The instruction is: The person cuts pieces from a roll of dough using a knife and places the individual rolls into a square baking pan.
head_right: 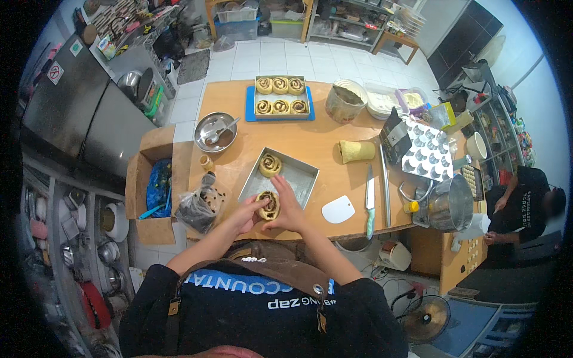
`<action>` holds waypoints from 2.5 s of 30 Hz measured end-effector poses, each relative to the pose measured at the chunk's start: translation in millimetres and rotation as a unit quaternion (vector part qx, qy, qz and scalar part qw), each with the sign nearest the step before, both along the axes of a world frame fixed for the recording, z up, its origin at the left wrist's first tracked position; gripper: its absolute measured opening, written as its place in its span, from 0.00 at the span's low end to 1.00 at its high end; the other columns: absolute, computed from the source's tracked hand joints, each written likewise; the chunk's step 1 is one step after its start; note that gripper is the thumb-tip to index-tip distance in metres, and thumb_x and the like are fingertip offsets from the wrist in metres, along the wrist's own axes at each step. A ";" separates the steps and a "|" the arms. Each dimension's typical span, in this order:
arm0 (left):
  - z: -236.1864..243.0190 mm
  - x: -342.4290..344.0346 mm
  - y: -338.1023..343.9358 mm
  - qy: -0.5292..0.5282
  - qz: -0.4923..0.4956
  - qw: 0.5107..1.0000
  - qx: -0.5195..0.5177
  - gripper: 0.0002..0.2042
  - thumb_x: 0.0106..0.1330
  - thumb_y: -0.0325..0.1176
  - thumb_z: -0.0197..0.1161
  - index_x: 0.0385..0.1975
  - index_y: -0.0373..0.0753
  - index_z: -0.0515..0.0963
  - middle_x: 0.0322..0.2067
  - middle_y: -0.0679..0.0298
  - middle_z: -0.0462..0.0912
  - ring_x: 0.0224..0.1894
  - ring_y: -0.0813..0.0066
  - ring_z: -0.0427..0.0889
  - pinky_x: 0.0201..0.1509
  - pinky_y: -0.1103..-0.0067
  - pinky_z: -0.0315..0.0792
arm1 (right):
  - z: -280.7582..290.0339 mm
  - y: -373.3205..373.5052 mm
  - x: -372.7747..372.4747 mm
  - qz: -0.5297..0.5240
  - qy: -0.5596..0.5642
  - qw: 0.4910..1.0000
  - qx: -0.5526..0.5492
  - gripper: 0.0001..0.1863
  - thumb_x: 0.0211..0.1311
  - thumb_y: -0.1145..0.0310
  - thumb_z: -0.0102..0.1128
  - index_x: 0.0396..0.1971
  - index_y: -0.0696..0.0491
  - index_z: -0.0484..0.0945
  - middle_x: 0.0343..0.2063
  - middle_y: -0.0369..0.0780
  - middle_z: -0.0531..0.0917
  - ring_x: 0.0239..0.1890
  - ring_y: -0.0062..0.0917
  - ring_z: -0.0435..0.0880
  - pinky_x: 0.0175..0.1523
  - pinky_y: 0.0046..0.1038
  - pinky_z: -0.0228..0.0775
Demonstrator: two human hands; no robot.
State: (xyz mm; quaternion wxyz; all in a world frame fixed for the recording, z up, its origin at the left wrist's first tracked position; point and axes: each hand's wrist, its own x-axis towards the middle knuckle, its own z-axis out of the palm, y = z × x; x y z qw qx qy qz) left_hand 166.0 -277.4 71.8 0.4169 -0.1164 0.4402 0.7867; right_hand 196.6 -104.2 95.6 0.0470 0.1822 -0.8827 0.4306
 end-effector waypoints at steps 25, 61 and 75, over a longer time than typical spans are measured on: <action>-12.8 -5.1 -77.2 0.183 0.199 0.943 -0.195 0.34 0.70 0.51 0.49 0.70 0.42 0.46 0.71 0.60 0.44 0.72 0.63 0.46 0.69 0.61 0.48 | -72.2 -34.0 -67.3 -0.033 -0.178 0.982 0.060 0.33 0.39 0.72 0.70 0.51 0.51 0.70 0.50 0.44 0.72 0.52 0.40 0.74 0.55 0.34 0.69; -27.8 -17.1 -40.8 0.618 -0.332 0.406 -0.586 0.37 0.57 0.66 0.53 0.60 0.44 0.68 0.65 0.65 0.62 0.72 0.60 0.45 0.69 0.45 0.29 | -79.2 -3.1 -61.5 0.129 -0.056 0.973 0.182 0.41 0.57 0.59 0.61 0.67 0.56 0.51 0.67 0.45 0.56 0.70 0.38 0.53 0.72 0.39 0.46; -1.3 -15.6 -56.3 0.618 -0.197 0.514 -0.561 0.33 0.57 0.60 0.57 0.57 0.44 0.70 0.61 0.65 0.68 0.70 0.61 0.53 0.68 0.45 0.34 | -69.0 0.0 -57.7 0.127 0.017 0.962 0.240 0.39 0.66 0.50 0.46 0.69 0.53 0.45 0.71 0.41 0.48 0.73 0.33 0.44 0.73 0.42 0.37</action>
